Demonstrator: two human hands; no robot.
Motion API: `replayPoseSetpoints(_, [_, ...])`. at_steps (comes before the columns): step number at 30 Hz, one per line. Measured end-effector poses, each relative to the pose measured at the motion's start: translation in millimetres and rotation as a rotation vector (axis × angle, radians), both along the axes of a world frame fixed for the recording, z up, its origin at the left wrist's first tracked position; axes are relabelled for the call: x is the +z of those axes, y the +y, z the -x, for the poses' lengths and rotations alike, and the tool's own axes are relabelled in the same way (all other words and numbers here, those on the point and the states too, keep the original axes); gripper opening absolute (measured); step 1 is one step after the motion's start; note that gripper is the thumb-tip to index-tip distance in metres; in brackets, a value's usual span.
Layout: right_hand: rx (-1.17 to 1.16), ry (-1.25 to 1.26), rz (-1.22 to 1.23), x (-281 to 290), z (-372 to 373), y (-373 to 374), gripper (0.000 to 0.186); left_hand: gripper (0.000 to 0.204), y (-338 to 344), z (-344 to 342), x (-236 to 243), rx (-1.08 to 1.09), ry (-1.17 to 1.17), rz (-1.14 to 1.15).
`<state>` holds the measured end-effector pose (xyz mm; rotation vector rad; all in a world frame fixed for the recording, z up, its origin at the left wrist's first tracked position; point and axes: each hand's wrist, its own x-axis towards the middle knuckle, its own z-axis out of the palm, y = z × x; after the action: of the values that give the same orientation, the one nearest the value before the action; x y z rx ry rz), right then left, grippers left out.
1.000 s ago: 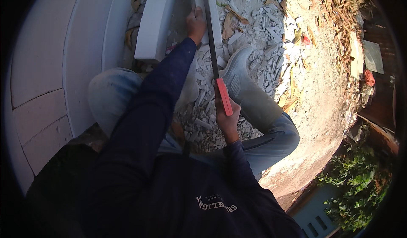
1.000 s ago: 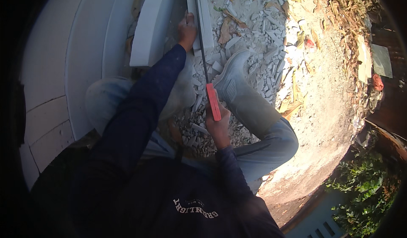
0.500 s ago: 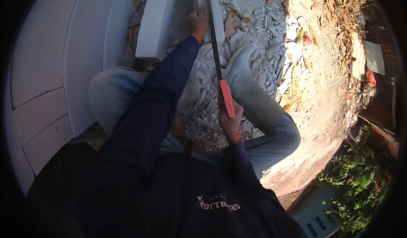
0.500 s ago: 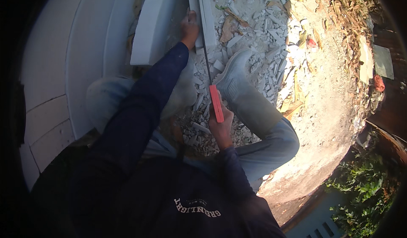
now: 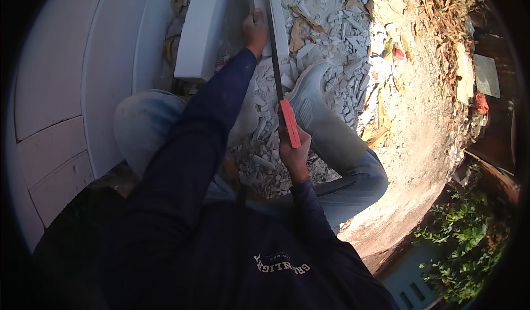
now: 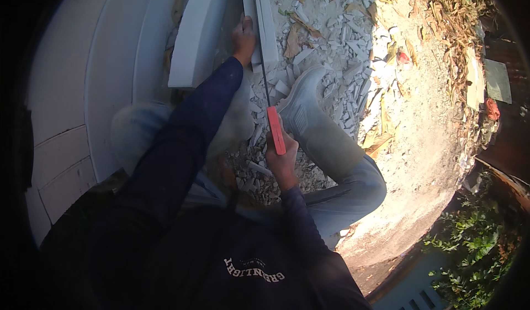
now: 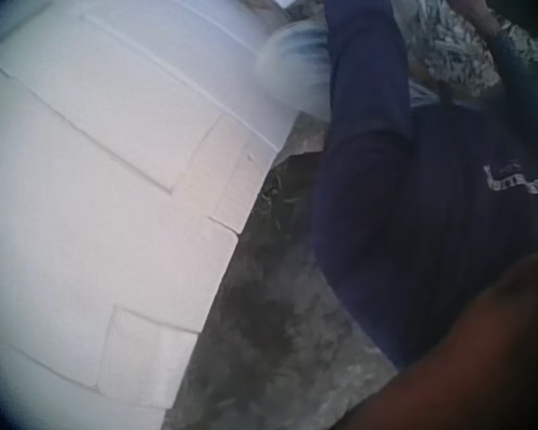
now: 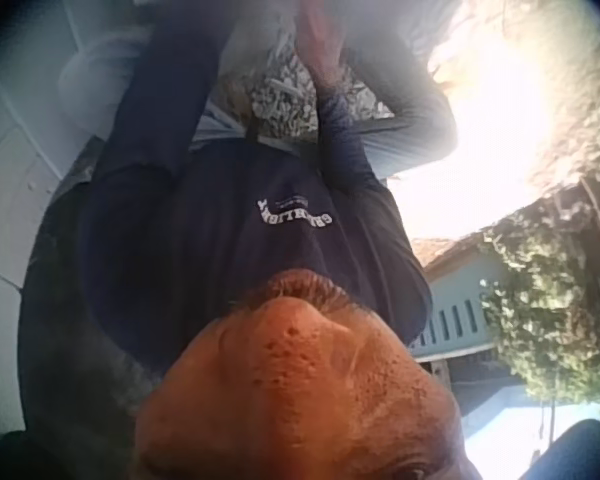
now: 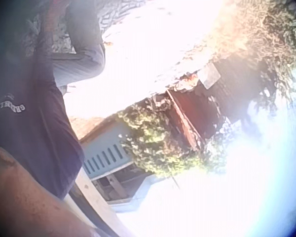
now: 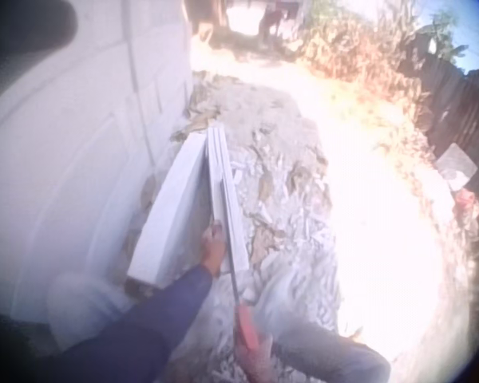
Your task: The person sits on the ground and uses a hand saw to cut a long white wooden plank. They hold the plank steady with their left hand while sawing with their right hand, eventually separating a piece of the wood.
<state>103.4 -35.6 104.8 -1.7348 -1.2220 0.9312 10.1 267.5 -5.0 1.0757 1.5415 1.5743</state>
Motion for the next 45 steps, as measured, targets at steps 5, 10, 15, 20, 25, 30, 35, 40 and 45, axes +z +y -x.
replayPoseSetpoints(5, [-0.013,0.131,0.004,-10,-4,46,0.018,0.052,4,0,13,-0.085,0.123,0.069])
replayPoseSetpoints(10, [-0.085,-0.065,-0.039,-2,-1,-87,0.027,0.052,6,-1,2,-0.081,-0.039,0.046])
replayPoseSetpoints(15, [-0.001,0.013,0.069,9,-9,-44,0.030,0.053,23,-4,-7,-0.002,0.016,-0.013])
replayPoseSetpoints(20, [-0.046,0.062,0.000,1,9,-30,0.030,0.053,28,8,-3,-0.161,0.040,0.183])
replayPoseSetpoints(25, [-0.013,-0.092,-0.024,10,-25,-108,0.034,0.052,30,-5,4,-0.074,-0.045,0.048])
replayPoseSetpoints(30, [0.023,-0.003,0.084,2,-24,-41,0.027,0.054,28,0,-3,-0.084,-0.037,0.022])
replayPoseSetpoints(35, [-0.029,0.035,0.032,-14,-11,-29,0.028,0.057,27,-4,2,-0.090,0.047,0.054])
replayPoseSetpoints(40, [-0.067,0.061,0.134,17,-18,-117,0.033,0.057,27,12,-1,-0.133,-0.018,0.180])
replayPoseSetpoints(45, [0.037,-0.056,-0.026,-22,-22,-48,0.032,0.050,24,-1,9,-0.035,0.024,-0.006])
